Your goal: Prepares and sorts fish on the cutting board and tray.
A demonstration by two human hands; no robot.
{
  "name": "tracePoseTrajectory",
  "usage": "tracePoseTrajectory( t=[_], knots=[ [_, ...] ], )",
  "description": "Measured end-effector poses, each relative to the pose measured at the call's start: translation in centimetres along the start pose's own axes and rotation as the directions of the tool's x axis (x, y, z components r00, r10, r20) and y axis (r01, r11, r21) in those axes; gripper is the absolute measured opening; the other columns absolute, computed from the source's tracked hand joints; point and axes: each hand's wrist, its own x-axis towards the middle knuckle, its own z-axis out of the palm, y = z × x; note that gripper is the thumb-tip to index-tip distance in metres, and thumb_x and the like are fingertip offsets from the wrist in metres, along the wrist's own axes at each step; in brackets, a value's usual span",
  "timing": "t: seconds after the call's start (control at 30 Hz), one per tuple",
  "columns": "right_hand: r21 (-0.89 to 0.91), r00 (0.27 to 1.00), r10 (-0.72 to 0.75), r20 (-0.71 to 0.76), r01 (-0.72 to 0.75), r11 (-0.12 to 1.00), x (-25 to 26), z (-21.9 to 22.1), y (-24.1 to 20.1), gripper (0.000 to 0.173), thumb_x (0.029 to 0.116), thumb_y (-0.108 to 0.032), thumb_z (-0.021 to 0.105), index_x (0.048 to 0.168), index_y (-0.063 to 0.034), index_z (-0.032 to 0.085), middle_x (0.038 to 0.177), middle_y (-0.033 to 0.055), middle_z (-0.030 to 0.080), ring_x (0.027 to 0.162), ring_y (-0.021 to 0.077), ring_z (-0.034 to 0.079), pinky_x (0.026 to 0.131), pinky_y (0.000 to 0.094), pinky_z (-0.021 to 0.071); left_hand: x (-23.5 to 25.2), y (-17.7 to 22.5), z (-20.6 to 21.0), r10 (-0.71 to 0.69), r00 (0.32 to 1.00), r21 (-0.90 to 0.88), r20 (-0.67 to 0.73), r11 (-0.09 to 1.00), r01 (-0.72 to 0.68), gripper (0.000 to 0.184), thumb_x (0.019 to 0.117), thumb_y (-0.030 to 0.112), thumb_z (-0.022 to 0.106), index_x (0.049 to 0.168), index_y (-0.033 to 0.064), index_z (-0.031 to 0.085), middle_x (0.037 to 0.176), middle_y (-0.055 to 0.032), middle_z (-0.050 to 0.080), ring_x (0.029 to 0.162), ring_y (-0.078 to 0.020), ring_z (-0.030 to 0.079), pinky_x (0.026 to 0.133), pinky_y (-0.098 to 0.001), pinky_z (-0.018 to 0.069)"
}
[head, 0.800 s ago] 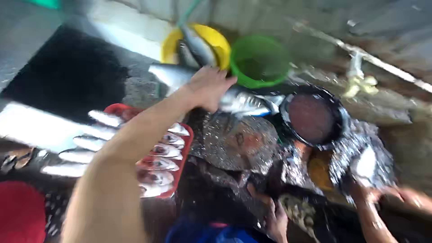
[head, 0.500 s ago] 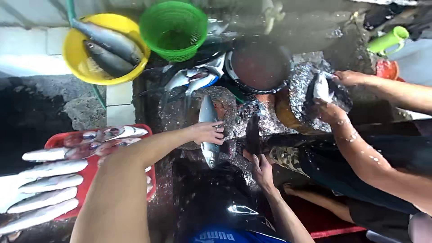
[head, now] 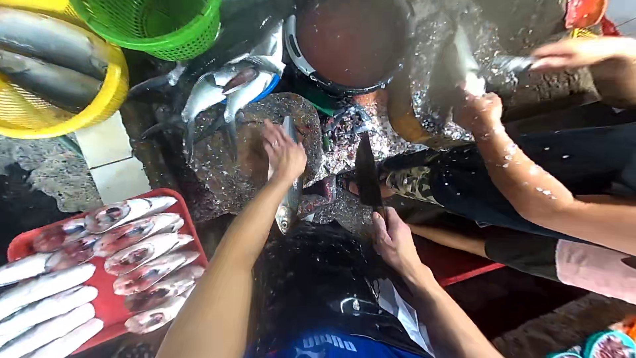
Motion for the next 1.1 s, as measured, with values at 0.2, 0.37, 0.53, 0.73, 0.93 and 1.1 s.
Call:
tracePoseTrajectory(
  t=[0.2,0.37,0.53,0.73,0.93,1.1],
  knots=[
    [-0.324,0.975,0.003,0.223,0.071,0.943,4.4,-1.3,-9.8,0.040,0.1095,-0.042,0.039,0.118,-0.0079,0.058,0.076,0.0076,0.063,0.071,0.0243,0.067,0.068,0.0459,0.0570,8.7,-2.5,-5.7,0.045,0.880,-0.192,-0.473,0.969,-0.153,0.041,0.1088,0.030,0.041,0.128,0.0036,0.066,0.131,-0.0163,0.066,0.130,-0.0349,0.057,0.112,-0.0555,0.0416],
    [-0.541,0.936,0.116,0.333,0.089,0.836,8.1,0.5,-14.1,0.038,0.1094,-0.044,0.038,0.120,-0.0108,0.053,0.081,0.0105,0.065,0.080,0.0320,0.071,0.070,0.0524,0.0582,-1.7,-5.7,-2.2,-0.085,0.994,-0.460,-0.074,0.887,0.042,0.059,0.1038,0.036,0.054,0.147,-0.0031,0.042,0.139,-0.0301,0.053,0.134,-0.0481,0.048,0.112,-0.0628,0.0394],
    [-0.660,0.908,0.216,0.359,0.084,0.746,9.1,1.5,-15.9,0.039,0.1091,-0.047,0.036,0.119,-0.0116,0.050,0.083,0.0111,0.064,0.079,0.0333,0.071,0.066,0.0530,0.0585,-2.8,-5.7,0.8,-0.074,0.997,-0.290,-0.017,0.955,0.066,0.057,0.1083,0.043,0.040,0.144,-0.0002,0.047,0.138,-0.0273,0.054,0.134,-0.0457,0.048,0.110,-0.0587,0.0420],
    [-0.721,0.888,0.264,0.375,0.100,0.686,8.7,1.3,-18.8,0.038,0.1102,-0.044,0.034,0.123,-0.0107,0.049,0.080,0.0103,0.064,0.079,0.0327,0.072,0.066,0.0506,0.0588,-2.7,-5.5,0.4,-0.083,0.996,-0.221,0.011,0.972,0.083,0.054,0.1089,0.040,0.035,0.145,0.0007,0.044,0.142,-0.0278,0.051,0.137,-0.0456,0.046,0.109,-0.0583,0.0429],
    [-0.596,0.957,0.180,0.229,-0.008,0.803,14.1,9.3,-16.1,0.044,0.1080,-0.046,0.041,0.129,-0.0073,0.048,0.080,0.0156,0.067,0.073,0.0373,0.072,0.060,0.0565,0.0587,-2.4,-5.1,0.5,-0.093,0.995,-0.147,0.037,0.984,0.098,0.050,0.1092,0.039,0.033,0.140,0.0014,0.048,0.141,-0.0255,0.051,0.135,-0.0429,0.048,0.104,-0.0578,0.0460],
    [-0.487,0.980,0.005,0.201,0.096,0.868,16.4,11.4,-14.8,0.043,0.1096,-0.046,0.039,0.129,-0.0076,0.046,0.074,0.0135,0.065,0.067,0.0351,0.071,0.055,0.0547,0.0577,-2.4,-5.0,0.7,-0.114,0.993,-0.142,0.017,0.983,0.115,0.052,0.1094,0.042,0.033,0.140,0.0039,0.049,0.141,-0.0232,0.052,0.135,-0.0418,0.048,0.104,-0.0577,0.0446]
  ],
)
